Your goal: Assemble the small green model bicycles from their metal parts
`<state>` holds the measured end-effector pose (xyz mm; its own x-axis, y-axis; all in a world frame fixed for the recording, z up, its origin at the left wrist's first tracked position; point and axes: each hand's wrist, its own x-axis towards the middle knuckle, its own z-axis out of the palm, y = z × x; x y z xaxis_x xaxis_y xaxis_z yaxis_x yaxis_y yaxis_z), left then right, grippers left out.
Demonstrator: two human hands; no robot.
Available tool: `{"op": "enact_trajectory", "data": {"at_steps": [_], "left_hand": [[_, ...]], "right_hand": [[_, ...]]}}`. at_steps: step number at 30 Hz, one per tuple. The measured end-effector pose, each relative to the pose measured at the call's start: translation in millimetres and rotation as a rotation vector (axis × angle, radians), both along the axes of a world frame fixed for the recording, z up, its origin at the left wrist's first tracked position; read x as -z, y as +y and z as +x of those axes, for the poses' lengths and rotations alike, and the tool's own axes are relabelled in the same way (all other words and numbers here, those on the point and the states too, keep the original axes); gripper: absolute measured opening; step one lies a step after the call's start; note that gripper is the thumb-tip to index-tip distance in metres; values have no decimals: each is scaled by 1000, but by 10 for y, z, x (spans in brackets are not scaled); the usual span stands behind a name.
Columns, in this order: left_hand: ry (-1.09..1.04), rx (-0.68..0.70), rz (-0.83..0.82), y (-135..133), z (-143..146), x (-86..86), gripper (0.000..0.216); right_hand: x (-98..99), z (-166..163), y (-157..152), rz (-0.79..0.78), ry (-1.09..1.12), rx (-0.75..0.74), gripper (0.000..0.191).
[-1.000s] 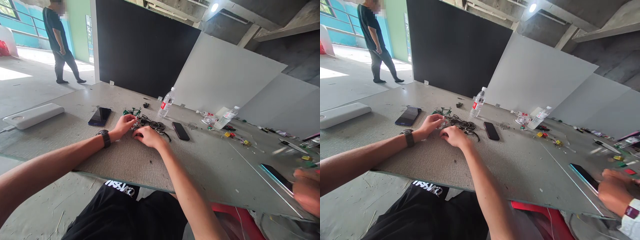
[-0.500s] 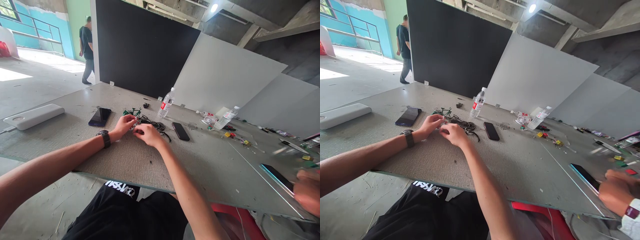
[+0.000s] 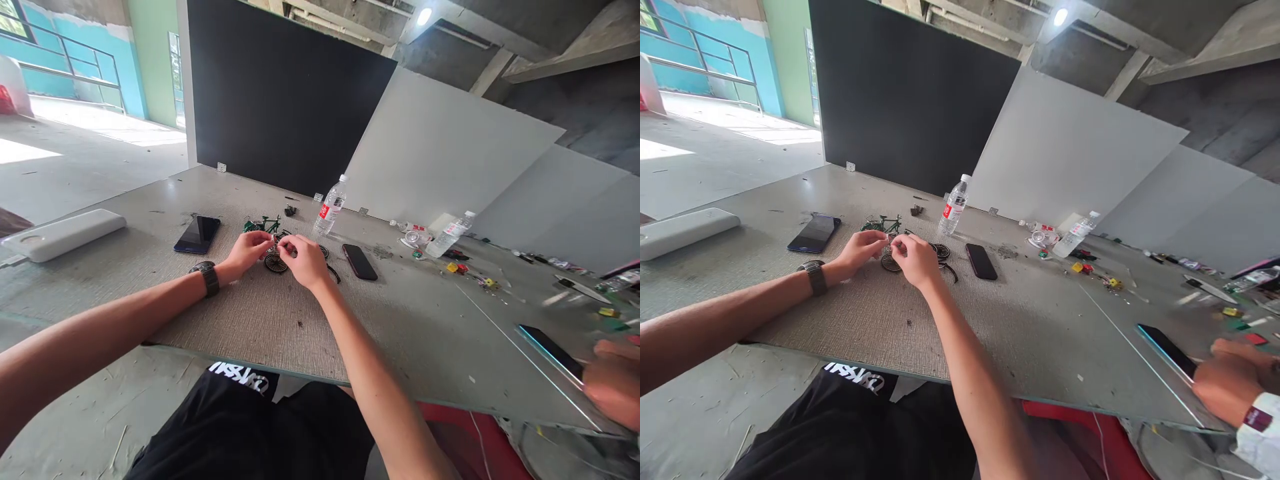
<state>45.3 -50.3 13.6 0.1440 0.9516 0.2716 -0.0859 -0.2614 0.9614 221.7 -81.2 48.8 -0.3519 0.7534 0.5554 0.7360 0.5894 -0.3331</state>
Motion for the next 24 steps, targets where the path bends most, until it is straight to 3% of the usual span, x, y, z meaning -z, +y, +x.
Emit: {"op": "enact_trajectory", "data": {"at_steps": [17,24], "left_hand": [[-64,169,60,22,-29,63,32],[-163,227,55,39,-56,94,34]], "right_hand": [[3,20,-6,42,15,90,9],[-25,5,-35,49,41,32,9]]}}
